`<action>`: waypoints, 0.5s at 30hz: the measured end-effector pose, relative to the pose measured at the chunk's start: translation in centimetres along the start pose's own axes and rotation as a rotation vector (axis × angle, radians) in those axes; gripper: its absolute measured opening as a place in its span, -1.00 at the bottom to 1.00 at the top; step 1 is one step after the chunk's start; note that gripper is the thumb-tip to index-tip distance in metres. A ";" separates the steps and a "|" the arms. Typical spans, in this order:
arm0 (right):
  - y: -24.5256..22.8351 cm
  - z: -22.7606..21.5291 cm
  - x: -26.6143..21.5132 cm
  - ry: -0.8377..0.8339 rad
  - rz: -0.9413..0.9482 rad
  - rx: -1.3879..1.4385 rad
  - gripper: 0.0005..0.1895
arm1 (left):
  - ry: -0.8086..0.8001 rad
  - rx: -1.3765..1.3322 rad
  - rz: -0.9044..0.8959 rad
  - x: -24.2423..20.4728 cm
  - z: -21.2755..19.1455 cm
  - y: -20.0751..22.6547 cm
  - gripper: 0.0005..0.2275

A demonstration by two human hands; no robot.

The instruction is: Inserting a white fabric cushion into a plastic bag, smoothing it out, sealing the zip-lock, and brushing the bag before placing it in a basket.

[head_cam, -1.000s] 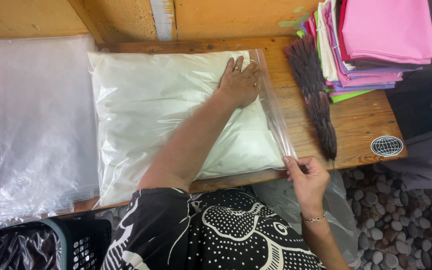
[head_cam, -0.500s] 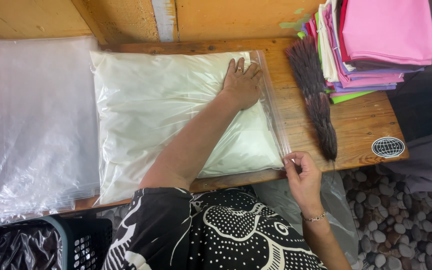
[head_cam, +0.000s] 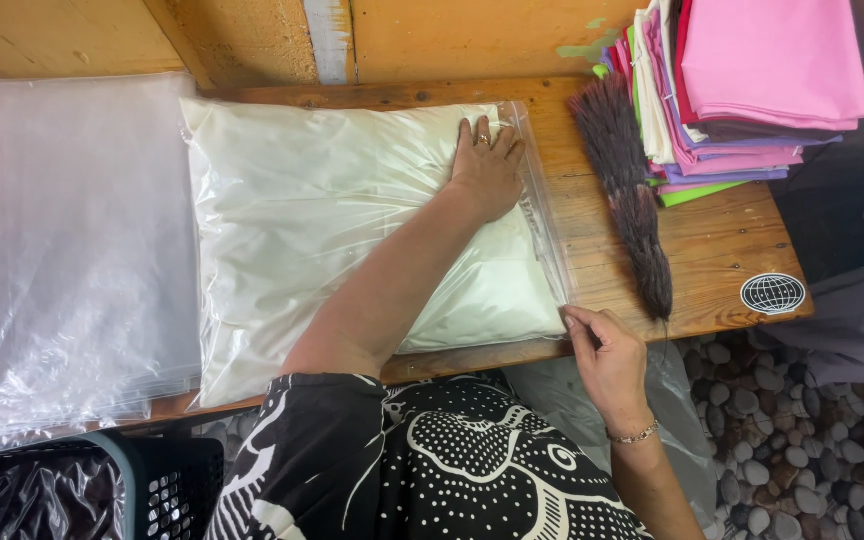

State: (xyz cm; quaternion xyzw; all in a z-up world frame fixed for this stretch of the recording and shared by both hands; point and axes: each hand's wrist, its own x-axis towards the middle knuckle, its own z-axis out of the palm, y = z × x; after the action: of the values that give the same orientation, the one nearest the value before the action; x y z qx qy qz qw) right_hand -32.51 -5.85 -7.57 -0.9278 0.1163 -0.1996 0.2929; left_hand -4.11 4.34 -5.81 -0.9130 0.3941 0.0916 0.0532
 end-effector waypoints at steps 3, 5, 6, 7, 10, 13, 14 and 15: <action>-0.2 -1.1 0.5 -0.113 0.070 -0.072 -0.87 | -0.006 0.022 0.004 -0.1 -0.2 0.0 -0.45; -0.4 -2.9 1.7 -0.151 0.108 -0.112 -0.86 | -0.002 0.023 0.005 -0.6 -0.6 0.0 -0.46; -0.5 -3.8 2.2 -0.186 0.152 -0.150 -0.83 | -0.002 0.027 0.012 -0.8 -0.8 0.0 -0.47; -0.5 -4.2 3.0 -0.186 0.152 -0.149 -0.83 | -0.001 0.028 0.012 -0.8 -0.8 0.0 -0.47; -0.9 -4.6 5.8 -0.117 0.100 -0.126 -0.79 | 0.012 0.038 0.003 -0.9 -0.6 0.1 -0.47; -0.4 -2.4 9.7 -0.141 -0.026 -0.159 -0.78 | 0.022 0.035 0.014 -0.9 -0.4 0.0 -0.47; 0.8 -1.0 11.3 -0.155 -0.098 -0.218 -0.76 | 0.030 0.038 0.016 -0.9 -0.4 0.0 -0.47; 1.9 0.4 12.8 -0.168 -0.169 -0.277 -0.74 | 0.038 0.040 0.018 -0.9 -0.4 0.0 -0.47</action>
State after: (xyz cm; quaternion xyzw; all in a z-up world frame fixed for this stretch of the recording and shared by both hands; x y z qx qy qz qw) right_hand -21.09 -11.46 -5.11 -0.9792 0.0395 -0.1273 0.1529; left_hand -4.67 4.89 -5.26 -0.9098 0.4048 0.0666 0.0633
